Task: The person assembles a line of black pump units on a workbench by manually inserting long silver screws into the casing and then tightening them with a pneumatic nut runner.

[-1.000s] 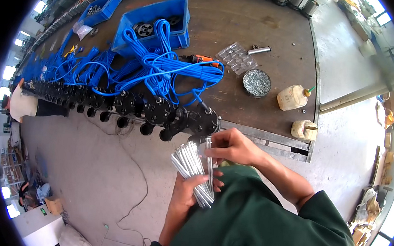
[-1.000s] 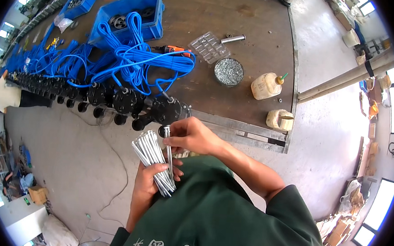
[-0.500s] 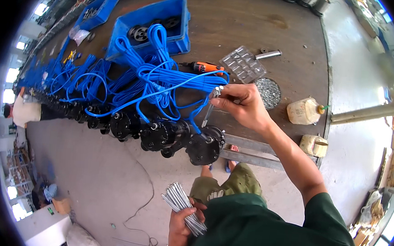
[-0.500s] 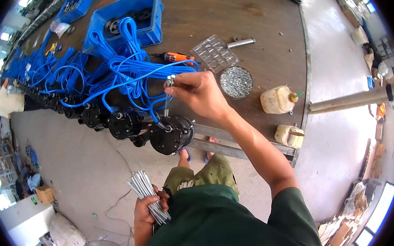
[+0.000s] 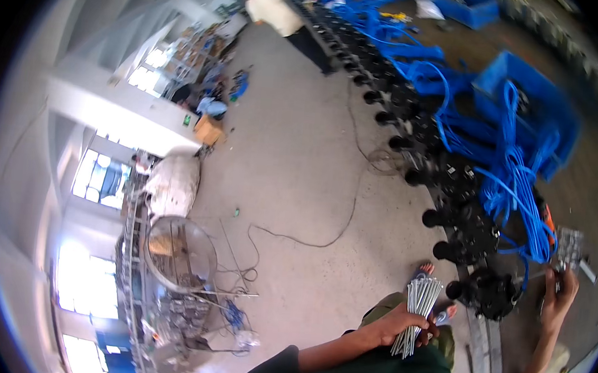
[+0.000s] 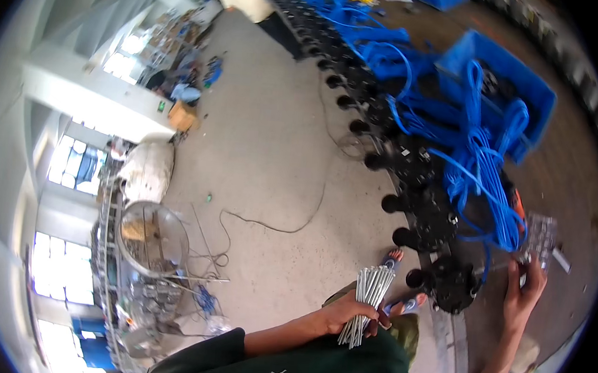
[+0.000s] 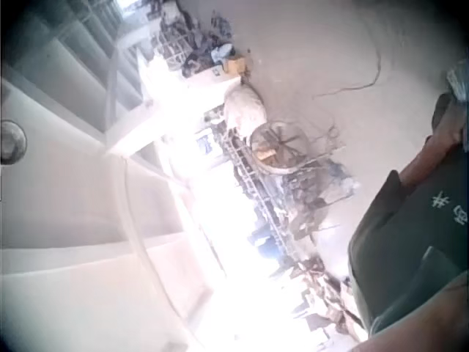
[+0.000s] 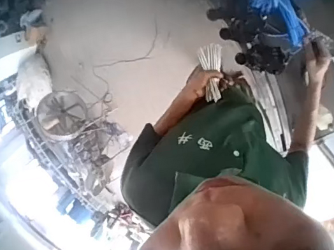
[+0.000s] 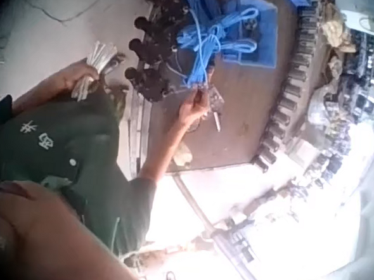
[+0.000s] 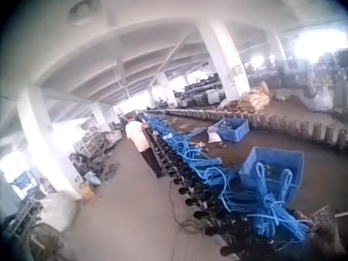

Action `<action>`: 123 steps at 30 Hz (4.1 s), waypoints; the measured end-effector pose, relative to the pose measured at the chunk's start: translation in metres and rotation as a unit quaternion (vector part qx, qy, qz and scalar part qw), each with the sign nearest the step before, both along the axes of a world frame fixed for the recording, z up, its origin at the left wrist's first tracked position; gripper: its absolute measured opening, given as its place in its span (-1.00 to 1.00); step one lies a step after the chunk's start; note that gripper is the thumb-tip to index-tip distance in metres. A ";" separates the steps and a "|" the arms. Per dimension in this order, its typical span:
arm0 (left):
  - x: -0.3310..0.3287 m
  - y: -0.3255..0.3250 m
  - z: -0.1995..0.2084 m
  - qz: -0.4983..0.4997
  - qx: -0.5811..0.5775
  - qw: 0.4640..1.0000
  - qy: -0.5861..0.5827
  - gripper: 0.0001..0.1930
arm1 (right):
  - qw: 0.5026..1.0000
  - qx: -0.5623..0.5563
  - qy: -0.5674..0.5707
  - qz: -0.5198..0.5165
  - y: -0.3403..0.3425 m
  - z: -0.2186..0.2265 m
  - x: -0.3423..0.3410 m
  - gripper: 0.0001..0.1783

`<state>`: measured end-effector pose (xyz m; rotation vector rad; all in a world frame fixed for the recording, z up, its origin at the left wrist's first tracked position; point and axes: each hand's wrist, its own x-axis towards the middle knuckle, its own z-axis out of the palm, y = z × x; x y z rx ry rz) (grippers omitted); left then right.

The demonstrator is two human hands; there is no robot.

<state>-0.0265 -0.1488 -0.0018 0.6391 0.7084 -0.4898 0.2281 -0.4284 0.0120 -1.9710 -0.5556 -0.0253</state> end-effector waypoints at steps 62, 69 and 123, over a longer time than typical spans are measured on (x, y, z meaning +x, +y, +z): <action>0.018 0.067 -0.017 0.047 -0.046 0.998 -0.008 -0.65 | 0.986 -0.147 -0.062 -0.051 0.022 0.086 -0.054 -0.75; 0.018 0.079 -0.011 0.047 -0.042 0.998 -0.024 -0.62 | 0.948 0.086 -0.137 -0.276 0.053 0.122 -0.098 -0.86; 0.005 0.066 -0.011 0.060 -0.042 0.996 -0.051 -0.65 | 0.948 -0.047 0.314 0.018 0.043 0.059 -0.046 -0.56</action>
